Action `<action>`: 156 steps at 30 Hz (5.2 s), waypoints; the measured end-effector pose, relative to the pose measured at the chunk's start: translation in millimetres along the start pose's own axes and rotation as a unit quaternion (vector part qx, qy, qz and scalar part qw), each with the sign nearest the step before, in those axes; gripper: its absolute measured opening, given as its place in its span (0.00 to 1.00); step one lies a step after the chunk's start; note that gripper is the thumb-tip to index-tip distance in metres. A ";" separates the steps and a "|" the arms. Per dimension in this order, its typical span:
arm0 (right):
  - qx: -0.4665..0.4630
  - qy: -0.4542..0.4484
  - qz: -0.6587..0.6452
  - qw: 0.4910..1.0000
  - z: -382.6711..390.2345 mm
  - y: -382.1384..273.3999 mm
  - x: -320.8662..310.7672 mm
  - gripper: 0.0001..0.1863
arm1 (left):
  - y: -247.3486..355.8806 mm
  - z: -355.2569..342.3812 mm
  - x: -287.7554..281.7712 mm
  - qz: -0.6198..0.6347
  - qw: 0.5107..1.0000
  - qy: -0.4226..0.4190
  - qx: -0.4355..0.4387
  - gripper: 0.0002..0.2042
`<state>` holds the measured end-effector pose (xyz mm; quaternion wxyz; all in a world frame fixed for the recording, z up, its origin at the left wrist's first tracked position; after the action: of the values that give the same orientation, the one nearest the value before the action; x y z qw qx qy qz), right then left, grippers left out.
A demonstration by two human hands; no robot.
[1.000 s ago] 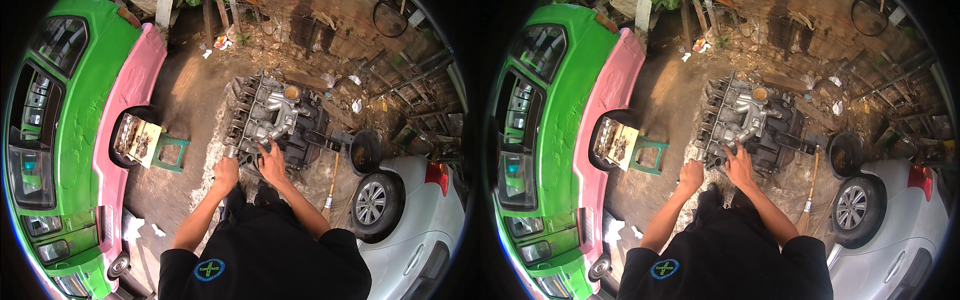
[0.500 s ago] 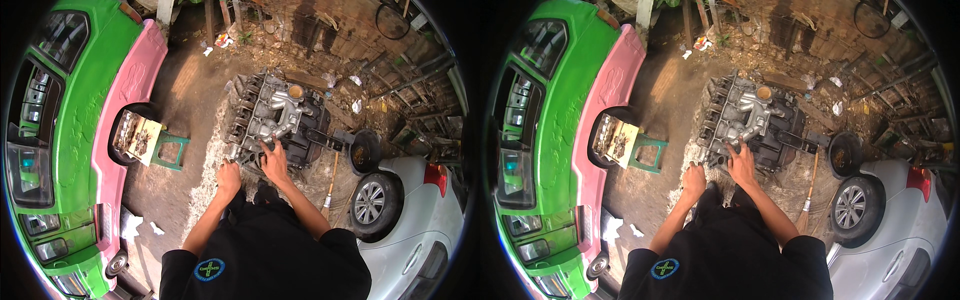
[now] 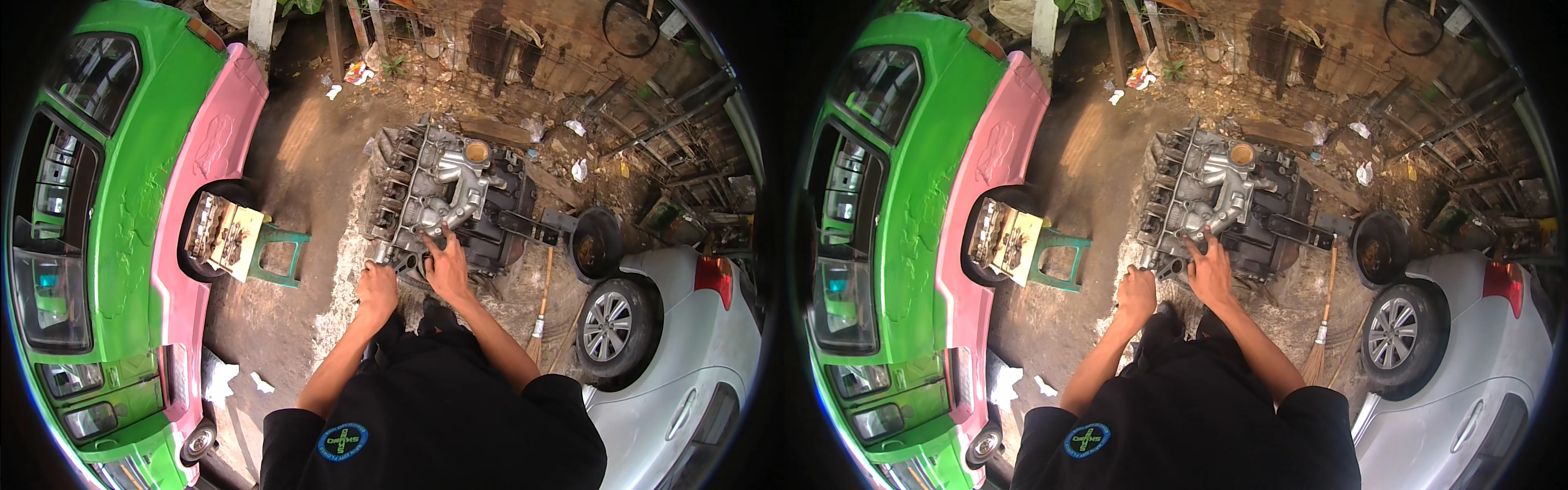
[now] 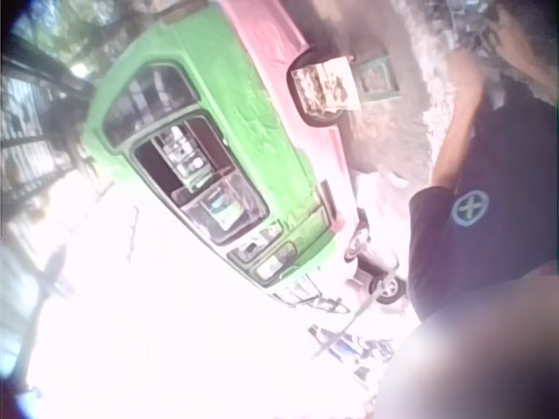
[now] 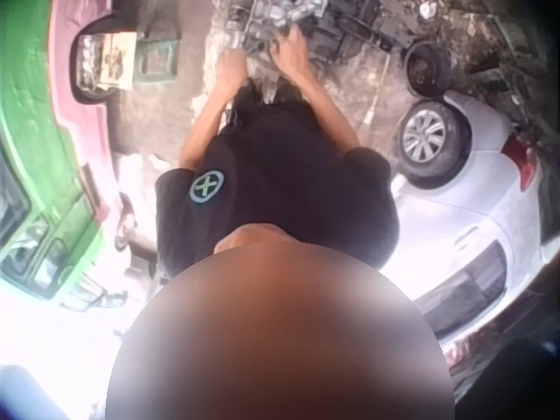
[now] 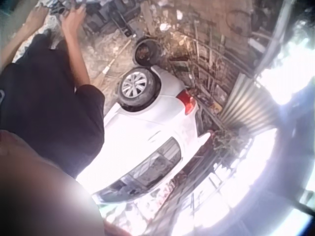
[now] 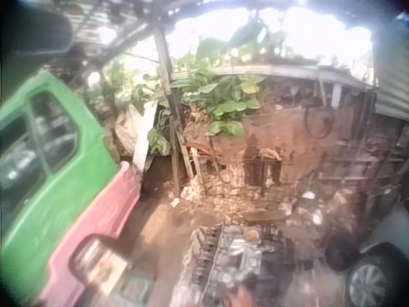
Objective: The person uses a wrench to loosen and remove bolts from a car engine block resting on a stand. They repeatedly tighten and loosen the same bolt, then remove it and place it on the engine.
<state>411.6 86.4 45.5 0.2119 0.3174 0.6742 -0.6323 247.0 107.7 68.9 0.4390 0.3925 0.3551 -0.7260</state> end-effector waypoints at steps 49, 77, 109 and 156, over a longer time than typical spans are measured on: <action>-0.090 -0.043 -0.030 0.995 -19.9 22.8 -2.3 0.33 | -6.3 -14.4 -16.6 0.064 0.996 -0.002 -0.058 0.07; -0.029 -0.002 -0.023 0.999 -19.7 12.3 8.1 0.28 | -86.4 -77.5 54.0 0.218 0.952 0.123 0.176 0.07; -0.049 0.024 -0.010 0.998 -18.2 12.0 7.6 0.27 | -66.5 -17.7 62.0 0.356 0.931 0.057 -0.063 0.10; -0.014 0.022 -0.024 0.999 -19.0 6.5 10.0 0.26 | -53.1 -6.6 54.1 0.607 0.781 -0.084 0.119 0.14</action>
<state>411.3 106.8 36.1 0.1864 0.3124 0.6948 -0.6204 183.5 113.2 27.4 0.7672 0.5130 -0.0842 -0.3757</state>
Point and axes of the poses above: each hand's wrist, its own z-axis away from the middle knuckle, its own x-axis out of the palm, y = z × x, the point moved 5 cm from there along -z, towards the middle knuckle, and after that the axes turned 13 degrees about -z, right-handed, at the moved point
